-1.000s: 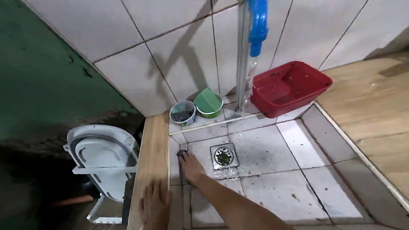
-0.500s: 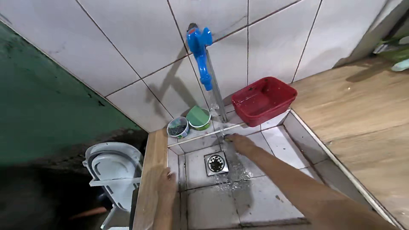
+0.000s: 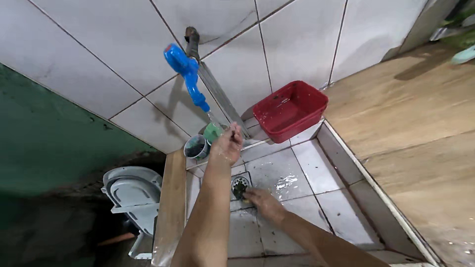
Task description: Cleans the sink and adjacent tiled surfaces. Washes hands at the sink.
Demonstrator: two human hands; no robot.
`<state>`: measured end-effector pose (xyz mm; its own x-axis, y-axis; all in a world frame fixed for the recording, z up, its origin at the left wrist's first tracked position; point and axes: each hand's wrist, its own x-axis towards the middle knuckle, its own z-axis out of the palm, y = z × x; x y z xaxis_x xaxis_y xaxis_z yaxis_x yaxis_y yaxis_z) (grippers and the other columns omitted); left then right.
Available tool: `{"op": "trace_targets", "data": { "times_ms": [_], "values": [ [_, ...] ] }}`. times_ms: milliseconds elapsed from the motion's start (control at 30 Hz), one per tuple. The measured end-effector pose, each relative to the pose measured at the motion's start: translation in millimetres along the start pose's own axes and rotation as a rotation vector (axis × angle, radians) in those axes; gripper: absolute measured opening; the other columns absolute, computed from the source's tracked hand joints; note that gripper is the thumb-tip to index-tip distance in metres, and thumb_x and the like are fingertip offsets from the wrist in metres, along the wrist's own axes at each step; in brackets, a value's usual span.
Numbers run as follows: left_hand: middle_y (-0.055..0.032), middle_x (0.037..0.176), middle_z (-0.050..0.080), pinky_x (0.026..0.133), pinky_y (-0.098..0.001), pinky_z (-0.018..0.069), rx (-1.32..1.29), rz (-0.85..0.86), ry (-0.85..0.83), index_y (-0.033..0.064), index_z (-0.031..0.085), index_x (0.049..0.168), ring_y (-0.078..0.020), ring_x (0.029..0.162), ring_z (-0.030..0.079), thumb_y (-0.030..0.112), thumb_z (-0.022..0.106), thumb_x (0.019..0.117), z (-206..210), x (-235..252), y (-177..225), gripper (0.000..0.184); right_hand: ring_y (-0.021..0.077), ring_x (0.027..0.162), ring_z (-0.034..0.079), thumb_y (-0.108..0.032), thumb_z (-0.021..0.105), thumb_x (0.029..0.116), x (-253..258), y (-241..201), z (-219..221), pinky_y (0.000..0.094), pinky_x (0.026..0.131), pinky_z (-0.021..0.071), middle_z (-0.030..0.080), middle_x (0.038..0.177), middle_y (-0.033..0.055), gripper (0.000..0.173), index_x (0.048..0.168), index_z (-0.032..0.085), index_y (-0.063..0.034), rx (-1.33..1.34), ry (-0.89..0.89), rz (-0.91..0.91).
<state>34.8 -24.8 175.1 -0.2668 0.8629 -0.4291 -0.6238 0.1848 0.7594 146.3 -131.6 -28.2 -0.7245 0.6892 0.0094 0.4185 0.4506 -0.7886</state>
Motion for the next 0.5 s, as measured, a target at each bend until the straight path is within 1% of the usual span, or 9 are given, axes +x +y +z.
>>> {"op": "trace_targets", "data": {
  "times_ms": [100, 167, 267, 333, 367, 400, 433, 467, 500],
  "values": [
    [0.0073, 0.067, 0.049, 0.042, -0.0087, 0.0387, -0.092, 0.018, -0.052, 0.0128, 0.056, 0.104, 0.0025, 0.045, 0.043, 0.017, 0.035, 0.1105, -2, 2, 9, 0.022, 0.0395, 0.134, 0.055, 0.007, 0.053, 0.0967, -40, -4, -3, 0.0585, 0.113, 0.0423, 0.061, 0.143, 0.0170, 0.042, 0.131, 0.070, -0.0114, -0.008, -0.338, -0.320],
    [0.0106, 0.056, 0.039, 0.035, -0.0105, 0.0305, 0.005, 0.068, -0.075, 0.0155, 0.054, 0.097, 0.0026, 0.037, 0.033, 0.022, 0.035, 0.1109, -6, -1, 15, 0.024, 0.0402, 0.132, 0.056, -0.007, 0.056, 0.1029, -51, -9, -3, 0.0598, 0.110, 0.0426, 0.061, 0.141, 0.0163, 0.028, 0.126, 0.072, -0.0106, -0.071, -0.632, -0.406],
    [0.0113, 0.051, 0.033, 0.035, -0.0135, 0.0274, 0.476, 0.159, -0.092, 0.0176, 0.050, 0.089, 0.0012, 0.036, 0.029, 0.039, 0.035, 0.1113, -8, -9, 21, 0.035, 0.0368, 0.143, 0.046, -0.008, 0.054, 0.1036, -40, -1, 1, 0.0561, 0.120, 0.0319, 0.056, 0.149, 0.0129, 0.031, 0.129, 0.072, -0.0139, -0.062, -0.644, -0.407],
    [0.0088, 0.056, 0.042, 0.040, -0.0138, 0.0325, 0.803, 0.205, -0.144, 0.0137, 0.053, 0.092, 0.0005, 0.042, 0.037, 0.036, 0.038, 0.1114, -10, -15, 26, 0.033, 0.0335, 0.147, 0.042, -0.008, 0.051, 0.1053, -19, 7, 10, 0.0524, 0.124, 0.0265, 0.052, 0.153, 0.0117, 0.034, 0.133, 0.069, -0.0147, -0.070, -0.502, -0.341],
    [0.0062, 0.067, 0.053, 0.048, -0.0153, 0.0405, 0.987, 0.206, -0.186, 0.0120, 0.057, 0.102, -0.0008, 0.052, 0.047, 0.030, 0.041, 0.1109, -12, -19, 34, 0.025, 0.0322, 0.149, 0.039, -0.005, 0.050, 0.1041, -6, 10, 16, 0.0515, 0.125, 0.0251, 0.051, 0.155, 0.0107, 0.037, 0.135, 0.068, -0.0149, -0.084, -0.420, -0.278],
    [0.0016, 0.090, 0.065, 0.065, -0.0216, 0.0500, 1.164, 0.175, -0.247, 0.0112, 0.058, 0.117, -0.0051, 0.075, 0.060, 0.023, 0.047, 0.1086, -14, -24, 47, 0.018, 0.0310, 0.152, 0.035, -0.005, 0.050, 0.1037, 8, 10, 20, 0.0507, 0.127, 0.0214, 0.046, 0.159, 0.0096, 0.040, 0.140, 0.064, -0.0163, -0.115, -0.373, -0.190],
    [-0.0055, 0.122, 0.065, 0.086, -0.0325, 0.0531, 1.303, 0.109, -0.295, 0.0113, 0.054, 0.137, -0.0134, 0.105, 0.062, 0.016, 0.052, 0.1051, -16, -27, 64, 0.032, 0.0312, 0.154, 0.029, -0.003, 0.052, 0.1016, 20, 8, 25, 0.0510, 0.128, 0.0177, 0.042, 0.161, 0.0096, 0.045, 0.144, 0.060, -0.0173, -0.147, -0.342, -0.106],
    [-0.0115, 0.142, 0.055, 0.098, -0.0441, 0.0499, 1.405, 0.063, -0.274, 0.0127, 0.046, 0.148, -0.0226, 0.124, 0.056, 0.014, 0.054, 0.1044, -15, -33, 80, 0.045, 0.0318, 0.157, 0.023, 0.001, 0.052, 0.1004, 27, 1, 30, 0.0518, 0.129, 0.0135, 0.037, 0.165, 0.0099, 0.052, 0.149, 0.055, -0.0176, -0.164, -0.340, -0.038],
    [-0.0147, 0.147, 0.049, 0.100, -0.0498, 0.0482, 1.472, 0.090, -0.197, 0.0131, 0.043, 0.151, -0.0278, 0.128, 0.053, 0.015, 0.053, 0.1051, -14, -40, 95, 0.047, 0.0324, 0.158, 0.017, 0.004, 0.049, 0.0999, 28, -10, 36, 0.0529, 0.129, 0.0102, 0.031, 0.167, 0.0099, 0.057, 0.153, 0.050, -0.0161, -0.159, -0.368, -0.006]
  ]
}}
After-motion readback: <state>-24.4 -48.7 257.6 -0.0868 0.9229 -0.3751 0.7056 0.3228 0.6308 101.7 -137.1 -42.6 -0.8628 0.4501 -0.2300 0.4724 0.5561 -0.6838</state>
